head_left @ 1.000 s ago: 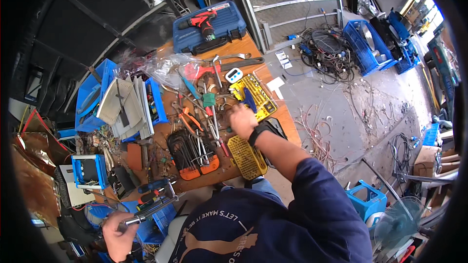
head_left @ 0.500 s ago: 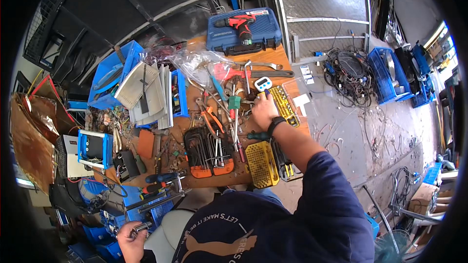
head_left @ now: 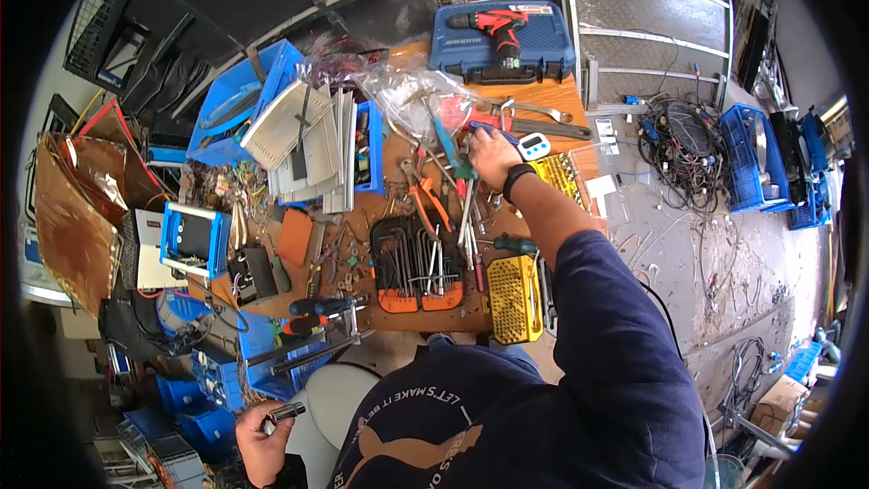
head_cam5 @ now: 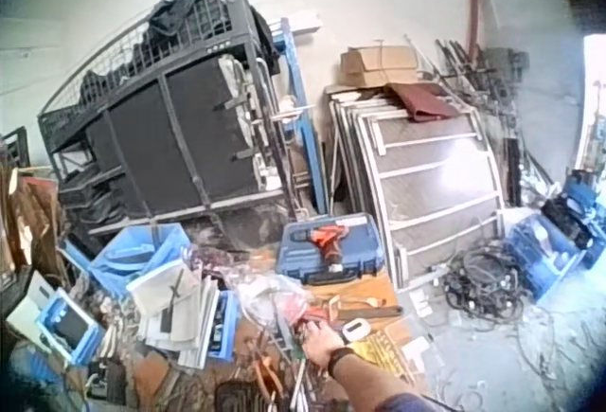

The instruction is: The person works on a cluttered workbench, initially handling a small metal component and a screwdriver. They then pick up a black electrical box with wires and two white tubes, inspecting it and using a screwdriver to manipulate the internal wiring and components.

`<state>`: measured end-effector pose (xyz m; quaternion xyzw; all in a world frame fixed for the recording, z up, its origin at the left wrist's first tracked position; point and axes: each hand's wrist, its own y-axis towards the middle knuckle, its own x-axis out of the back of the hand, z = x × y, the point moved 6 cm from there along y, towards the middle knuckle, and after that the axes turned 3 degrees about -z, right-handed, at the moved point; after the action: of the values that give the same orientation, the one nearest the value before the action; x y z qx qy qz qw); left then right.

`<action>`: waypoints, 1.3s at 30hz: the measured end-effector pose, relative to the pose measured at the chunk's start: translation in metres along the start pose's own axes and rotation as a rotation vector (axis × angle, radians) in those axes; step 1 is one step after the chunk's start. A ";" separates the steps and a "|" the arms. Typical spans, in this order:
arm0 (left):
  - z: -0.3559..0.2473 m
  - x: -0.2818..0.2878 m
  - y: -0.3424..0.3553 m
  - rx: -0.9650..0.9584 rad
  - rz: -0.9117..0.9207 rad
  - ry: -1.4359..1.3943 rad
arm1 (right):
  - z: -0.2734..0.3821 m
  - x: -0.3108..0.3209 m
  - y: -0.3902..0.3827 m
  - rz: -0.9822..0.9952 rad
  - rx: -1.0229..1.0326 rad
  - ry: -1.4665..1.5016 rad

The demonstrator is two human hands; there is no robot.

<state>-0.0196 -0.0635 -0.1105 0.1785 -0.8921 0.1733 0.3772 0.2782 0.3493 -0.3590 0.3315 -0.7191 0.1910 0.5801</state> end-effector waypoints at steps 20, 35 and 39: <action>-0.124 -0.171 0.072 -0.672 0.280 0.188 | 0.139 0.176 -0.158 -0.102 -0.021 1.528; -0.090 -0.211 0.069 -0.528 0.457 0.057 | 0.140 0.147 -0.187 -0.102 -0.150 1.546; -0.055 -0.162 0.081 -0.324 0.390 -0.089 | 0.119 0.114 -0.200 -0.051 -0.314 1.479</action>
<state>0.0831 0.0622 -0.2073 -0.0523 -0.9414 0.0897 0.3208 0.3209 0.1003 -0.3021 0.0468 -0.1535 0.2455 0.9560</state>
